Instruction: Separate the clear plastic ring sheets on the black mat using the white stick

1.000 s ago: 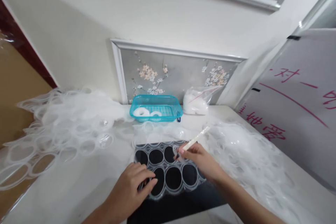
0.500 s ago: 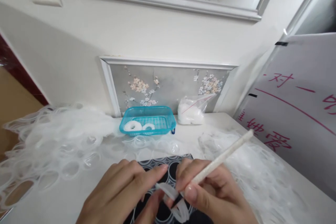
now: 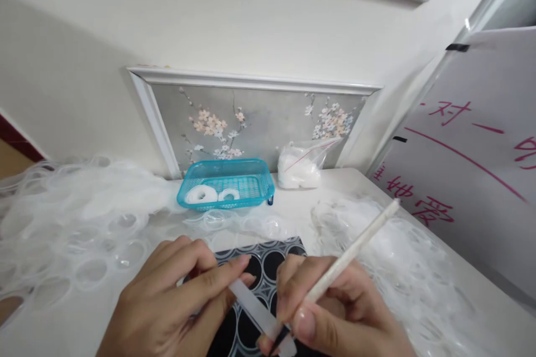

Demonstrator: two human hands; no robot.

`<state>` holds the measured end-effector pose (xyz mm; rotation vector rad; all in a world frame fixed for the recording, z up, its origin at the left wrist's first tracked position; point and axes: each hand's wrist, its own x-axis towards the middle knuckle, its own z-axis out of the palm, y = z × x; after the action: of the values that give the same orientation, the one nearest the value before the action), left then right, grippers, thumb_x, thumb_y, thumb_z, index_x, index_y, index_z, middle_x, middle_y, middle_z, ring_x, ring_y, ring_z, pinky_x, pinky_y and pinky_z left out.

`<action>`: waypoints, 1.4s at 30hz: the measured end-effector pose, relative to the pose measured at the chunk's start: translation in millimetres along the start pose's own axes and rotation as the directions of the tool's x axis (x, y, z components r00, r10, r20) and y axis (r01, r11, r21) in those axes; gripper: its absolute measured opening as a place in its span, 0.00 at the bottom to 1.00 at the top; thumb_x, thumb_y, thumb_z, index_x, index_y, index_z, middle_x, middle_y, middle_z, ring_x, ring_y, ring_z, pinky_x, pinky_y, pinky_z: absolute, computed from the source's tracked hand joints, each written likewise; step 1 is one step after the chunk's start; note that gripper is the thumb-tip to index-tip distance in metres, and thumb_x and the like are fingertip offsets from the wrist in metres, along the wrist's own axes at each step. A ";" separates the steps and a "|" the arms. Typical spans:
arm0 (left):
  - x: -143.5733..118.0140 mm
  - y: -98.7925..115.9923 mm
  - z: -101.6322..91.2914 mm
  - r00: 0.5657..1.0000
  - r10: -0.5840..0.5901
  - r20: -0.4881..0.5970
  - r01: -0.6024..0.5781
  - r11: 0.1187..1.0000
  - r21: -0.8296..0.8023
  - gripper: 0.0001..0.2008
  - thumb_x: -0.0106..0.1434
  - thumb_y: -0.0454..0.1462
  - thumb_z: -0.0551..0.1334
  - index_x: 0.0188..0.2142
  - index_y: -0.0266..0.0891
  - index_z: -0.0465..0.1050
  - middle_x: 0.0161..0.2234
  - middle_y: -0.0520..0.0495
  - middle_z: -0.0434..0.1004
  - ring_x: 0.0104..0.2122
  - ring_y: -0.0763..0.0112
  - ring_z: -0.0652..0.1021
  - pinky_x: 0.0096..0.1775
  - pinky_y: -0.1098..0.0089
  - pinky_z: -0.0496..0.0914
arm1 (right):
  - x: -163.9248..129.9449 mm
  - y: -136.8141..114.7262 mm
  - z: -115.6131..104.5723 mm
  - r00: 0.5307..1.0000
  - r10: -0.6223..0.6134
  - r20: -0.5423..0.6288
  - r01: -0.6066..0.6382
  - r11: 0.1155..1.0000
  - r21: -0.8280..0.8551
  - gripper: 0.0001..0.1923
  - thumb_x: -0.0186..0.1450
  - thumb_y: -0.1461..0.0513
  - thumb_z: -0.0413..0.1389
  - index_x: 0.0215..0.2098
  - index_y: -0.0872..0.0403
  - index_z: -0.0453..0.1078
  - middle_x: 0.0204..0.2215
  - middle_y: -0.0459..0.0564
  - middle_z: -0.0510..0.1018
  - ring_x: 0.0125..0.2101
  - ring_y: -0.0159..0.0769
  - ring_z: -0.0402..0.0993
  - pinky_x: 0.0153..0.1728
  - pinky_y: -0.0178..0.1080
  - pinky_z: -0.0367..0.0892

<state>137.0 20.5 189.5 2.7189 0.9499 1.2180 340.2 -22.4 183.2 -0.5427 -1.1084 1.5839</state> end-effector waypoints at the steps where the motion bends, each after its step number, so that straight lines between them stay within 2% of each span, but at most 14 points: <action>1: 0.9 -1.4 0.4 1.000 -0.013 -0.004 0.013 1.000 0.003 0.13 0.65 0.31 0.58 0.46 0.46 0.74 0.27 0.55 0.68 0.26 0.79 0.71 0.28 0.80 0.68 | 0.0 -1.1 0.3 1.000 0.024 -0.002 -0.024 0.999 0.023 0.03 0.63 0.63 0.61 0.36 0.52 0.78 0.31 0.46 0.79 0.32 0.31 0.79 0.35 0.33 0.70; 6: 4.9 -4.2 0.1 0.999 -0.021 -0.040 0.021 1.000 -0.010 0.09 0.66 0.34 0.59 0.43 0.47 0.76 0.26 0.56 0.70 0.24 0.79 0.72 0.27 0.78 0.70 | 0.2 -1.9 3.4 0.995 0.096 -0.004 -0.094 0.987 0.129 0.02 0.62 0.62 0.62 0.34 0.52 0.77 0.30 0.45 0.79 0.32 0.30 0.79 0.36 0.32 0.71; 10: 6.7 -4.8 -0.6 0.995 -0.070 -0.066 0.070 0.998 -0.011 0.09 0.65 0.34 0.59 0.40 0.48 0.77 0.25 0.56 0.70 0.23 0.78 0.72 0.25 0.77 0.69 | -1.5 -1.5 3.4 0.996 0.093 -0.004 -0.092 0.985 0.147 0.02 0.62 0.62 0.62 0.33 0.51 0.77 0.29 0.46 0.80 0.32 0.31 0.79 0.33 0.32 0.71; 14: 7.7 -4.4 -0.4 0.997 -0.056 -0.059 0.055 0.998 -0.027 0.09 0.65 0.34 0.58 0.39 0.48 0.77 0.24 0.56 0.70 0.23 0.77 0.72 0.24 0.76 0.68 | -4.8 -4.2 1.6 0.994 0.105 -0.014 -0.101 0.982 0.160 0.02 0.61 0.61 0.63 0.33 0.51 0.77 0.29 0.47 0.81 0.31 0.32 0.79 0.34 0.33 0.72; 19: 5.6 -3.4 0.0 0.998 -0.049 -0.037 0.048 0.999 -0.024 0.10 0.65 0.32 0.58 0.42 0.48 0.76 0.26 0.56 0.70 0.25 0.77 0.72 0.27 0.75 0.68 | -4.2 -4.2 1.1 0.992 0.122 0.013 -0.123 0.985 0.125 0.03 0.62 0.60 0.63 0.34 0.50 0.77 0.29 0.46 0.80 0.31 0.32 0.79 0.33 0.34 0.72; 22: 4.4 -4.8 0.5 0.997 -0.024 -0.069 0.024 1.000 0.002 0.10 0.66 0.33 0.59 0.43 0.46 0.75 0.26 0.55 0.70 0.26 0.76 0.70 0.28 0.73 0.67 | -0.5 -1.2 1.8 0.991 0.126 0.031 -0.128 0.991 0.037 0.04 0.62 0.59 0.62 0.34 0.51 0.77 0.31 0.47 0.80 0.36 0.34 0.78 0.41 0.38 0.71; 25: 4.3 -6.3 1.0 0.998 0.007 -0.064 -0.005 1.000 0.026 0.10 0.66 0.32 0.59 0.43 0.45 0.75 0.26 0.54 0.69 0.26 0.74 0.70 0.29 0.71 0.66 | 3.2 2.2 2.3 0.996 0.078 0.041 -0.076 0.996 -0.049 0.05 0.62 0.58 0.62 0.35 0.50 0.78 0.34 0.49 0.80 0.43 0.38 0.75 0.50 0.44 0.67; 30: 6.9 -4.8 0.3 0.998 0.061 -0.010 -0.061 0.998 0.015 0.10 0.65 0.30 0.57 0.42 0.43 0.75 0.26 0.53 0.69 0.26 0.73 0.70 0.28 0.70 0.66 | 7.0 9.2 3.5 0.999 0.018 0.041 -0.015 0.998 -0.068 0.06 0.62 0.57 0.61 0.35 0.48 0.78 0.34 0.49 0.79 0.44 0.40 0.74 0.54 0.49 0.64; 33: 6.9 -3.7 -0.3 0.995 0.098 0.036 -0.098 0.995 0.010 0.11 0.65 0.29 0.57 0.41 0.41 0.75 0.25 0.53 0.69 0.26 0.72 0.70 0.28 0.69 0.65 | 7.9 12.8 4.6 0.999 0.031 0.042 -0.029 0.999 -0.039 0.06 0.62 0.57 0.61 0.35 0.49 0.78 0.34 0.49 0.80 0.44 0.39 0.74 0.54 0.49 0.63; 37: 4.5 -2.5 0.2 0.992 0.101 0.082 -0.102 0.995 0.016 0.13 0.66 0.29 0.55 0.44 0.43 0.75 0.26 0.52 0.69 0.27 0.72 0.69 0.30 0.68 0.64 | 8.5 12.1 4.2 0.994 0.070 0.083 -0.063 0.994 -0.088 0.07 0.64 0.57 0.60 0.36 0.50 0.78 0.34 0.49 0.80 0.44 0.39 0.74 0.52 0.47 0.64; 42: 3.8 0.3 1.1 0.989 0.134 0.068 -0.136 0.990 0.028 0.11 0.67 0.29 0.54 0.42 0.40 0.75 0.25 0.52 0.67 0.26 0.72 0.68 0.29 0.68 0.62 | 9.6 7.0 4.2 0.979 0.137 0.153 -0.122 0.987 -0.106 0.08 0.65 0.57 0.58 0.36 0.52 0.77 0.33 0.49 0.79 0.40 0.36 0.74 0.48 0.44 0.67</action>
<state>139.9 22.5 191.3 2.8713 0.7972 1.1328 330.2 -15.1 181.0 -0.5687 -1.2976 1.7176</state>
